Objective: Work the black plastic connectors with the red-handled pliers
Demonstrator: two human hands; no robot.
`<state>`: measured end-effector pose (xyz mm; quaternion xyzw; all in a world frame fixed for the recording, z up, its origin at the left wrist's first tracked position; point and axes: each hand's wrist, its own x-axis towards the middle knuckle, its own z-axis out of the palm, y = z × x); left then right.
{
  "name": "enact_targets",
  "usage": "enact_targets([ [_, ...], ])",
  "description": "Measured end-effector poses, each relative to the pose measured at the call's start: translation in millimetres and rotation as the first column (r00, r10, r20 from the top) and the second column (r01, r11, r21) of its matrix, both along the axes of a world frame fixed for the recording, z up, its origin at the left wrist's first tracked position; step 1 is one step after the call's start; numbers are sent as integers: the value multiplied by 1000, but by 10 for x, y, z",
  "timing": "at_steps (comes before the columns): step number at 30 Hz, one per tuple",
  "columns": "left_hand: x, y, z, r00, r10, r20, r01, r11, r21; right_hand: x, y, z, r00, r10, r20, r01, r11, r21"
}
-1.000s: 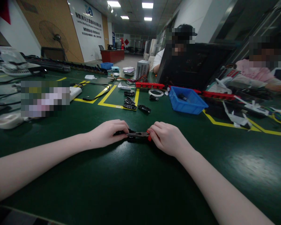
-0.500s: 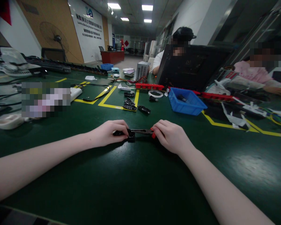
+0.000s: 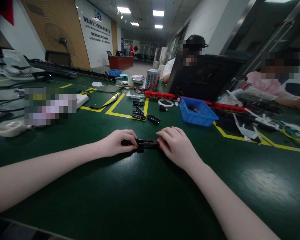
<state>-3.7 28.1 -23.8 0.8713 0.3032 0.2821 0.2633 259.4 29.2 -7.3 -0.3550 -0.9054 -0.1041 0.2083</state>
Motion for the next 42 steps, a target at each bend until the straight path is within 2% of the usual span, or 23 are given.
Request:
enact_targets([
  [5, -2, 14, -20, 1000, -12, 0, 12, 1000, 26, -370, -222, -12, 986, 151, -72, -149, 988, 26],
  [9, 2, 20, -32, 1000, -7, -1, 7, 999, 45, -514, -273, -62, 987, 121, -109, -123, 992, -7],
  [14, -2, 11, -27, 1000, -13, -15, 14, 998, 54, -509, -234, -82, 988, 99, -123, -109, 991, -77],
  [22, -84, -67, 51, 988, 3, -155, 24, 985, 169, -523, -214, -71, 989, 149, -11, -149, 989, -14],
  [27, -86, -41, 32, 991, -17, -135, 38, 987, 154, -516, -213, -86, 988, 124, -96, -128, 991, -40],
  [32, -87, -11, -8, 995, -29, -100, 44, 988, 150, -525, -217, -87, 986, 143, -86, -147, 988, -43],
  [39, -91, -17, -46, 990, 69, -126, -42, 977, 208, -547, -228, -87, 981, 147, -125, -153, 987, -40],
  [42, -82, -20, -47, 994, 51, -93, -34, 982, 184, -551, -227, -84, 982, 145, -124, -150, 988, -36],
])
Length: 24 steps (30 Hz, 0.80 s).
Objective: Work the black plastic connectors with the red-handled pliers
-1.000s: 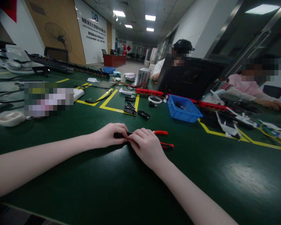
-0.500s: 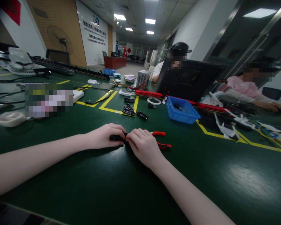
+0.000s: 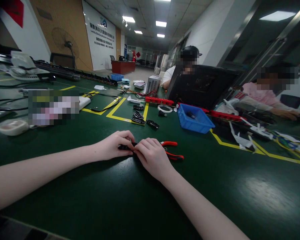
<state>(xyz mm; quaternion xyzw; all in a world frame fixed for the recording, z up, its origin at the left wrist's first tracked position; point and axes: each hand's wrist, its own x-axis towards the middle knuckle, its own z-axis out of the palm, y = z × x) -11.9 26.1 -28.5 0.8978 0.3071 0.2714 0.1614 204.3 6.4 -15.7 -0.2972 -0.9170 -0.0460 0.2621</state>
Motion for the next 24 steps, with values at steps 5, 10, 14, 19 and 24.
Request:
enact_targets([
  [5, 10, -11, 18, 999, -11, 41, 14, 998, -55, 1, -1, -11, 999, 10, 50, -14, 998, 66],
  [10, 13, -39, 30, 1000, 22, -13, -22, 1000, -5, -4, -3, -18, 997, -15, 72, 6, 992, 126],
  [14, 11, -41, 34, 999, 21, -25, -21, 1000, -17, -8, 4, -13, 995, 4, 101, -18, 990, 141],
  [19, 12, -34, 56, 1000, 15, -24, -16, 999, -46, -1, 8, -29, 994, 25, 102, -39, 989, 141],
  [24, 14, -11, 64, 1000, -12, -14, 11, 996, -93, -42, 69, 13, 998, 28, 52, -32, 996, 82],
])
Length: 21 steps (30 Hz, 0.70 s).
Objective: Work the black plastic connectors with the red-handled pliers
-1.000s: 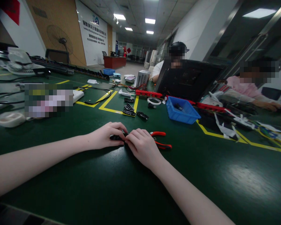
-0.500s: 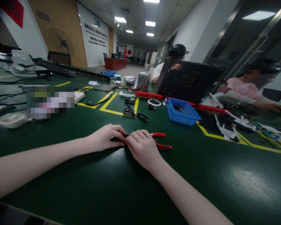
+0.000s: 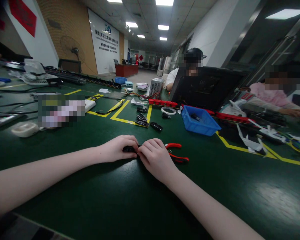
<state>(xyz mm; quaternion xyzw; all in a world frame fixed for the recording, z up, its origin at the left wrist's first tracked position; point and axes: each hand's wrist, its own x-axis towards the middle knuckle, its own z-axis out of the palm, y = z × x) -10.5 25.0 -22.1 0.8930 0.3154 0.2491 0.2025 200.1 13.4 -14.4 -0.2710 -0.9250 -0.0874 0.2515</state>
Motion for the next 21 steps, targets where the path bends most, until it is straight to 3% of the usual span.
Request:
enact_targets([
  [6, -12, 30, -21, 1000, 7, 24, -7, 1000, 4, -60, 85, 96, 999, 28, 46, -20, 983, -181],
  [13, -32, 59, -36, 999, 2, 35, -1, 1000, -20, -33, 79, -4, 991, 15, -132, -55, 952, -301],
  [21, -30, 63, 21, 1000, 7, 12, -6, 999, -51, -10, 100, -1, 962, -103, -252, -26, 888, -460],
])
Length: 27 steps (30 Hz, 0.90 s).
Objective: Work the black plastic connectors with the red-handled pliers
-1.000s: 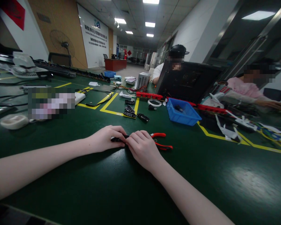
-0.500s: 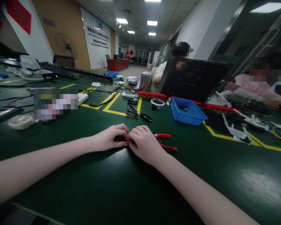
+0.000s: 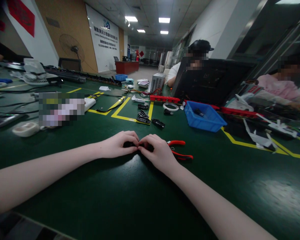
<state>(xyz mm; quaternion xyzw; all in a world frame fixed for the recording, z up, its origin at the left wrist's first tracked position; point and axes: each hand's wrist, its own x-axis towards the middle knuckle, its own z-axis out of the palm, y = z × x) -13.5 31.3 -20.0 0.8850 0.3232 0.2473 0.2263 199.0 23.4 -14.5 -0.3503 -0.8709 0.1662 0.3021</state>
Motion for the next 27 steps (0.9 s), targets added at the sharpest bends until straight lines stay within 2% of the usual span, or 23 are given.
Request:
enact_targets([
  [5, 34, -37, 12, 999, 38, -12, -38, 999, 20, 19, -2, -4, 1000, 25, -5, -25, 1000, 4],
  [11, 37, -43, 12, 1000, 22, 14, -22, 1000, 18, 10, -25, -8, 999, -2, 49, -3, 995, 101],
  [21, 41, -25, -90, 999, 37, 26, -39, 996, 75, -16, -28, -12, 994, 37, 104, -54, 983, 174],
  [24, 25, -58, -56, 999, 52, 16, -53, 995, 87, -23, -28, -4, 992, 32, 119, -52, 984, 170],
  [27, -9, -71, 10, 999, 18, -50, -13, 995, 94, -27, -32, -3, 989, 31, 148, -63, 975, 213],
])
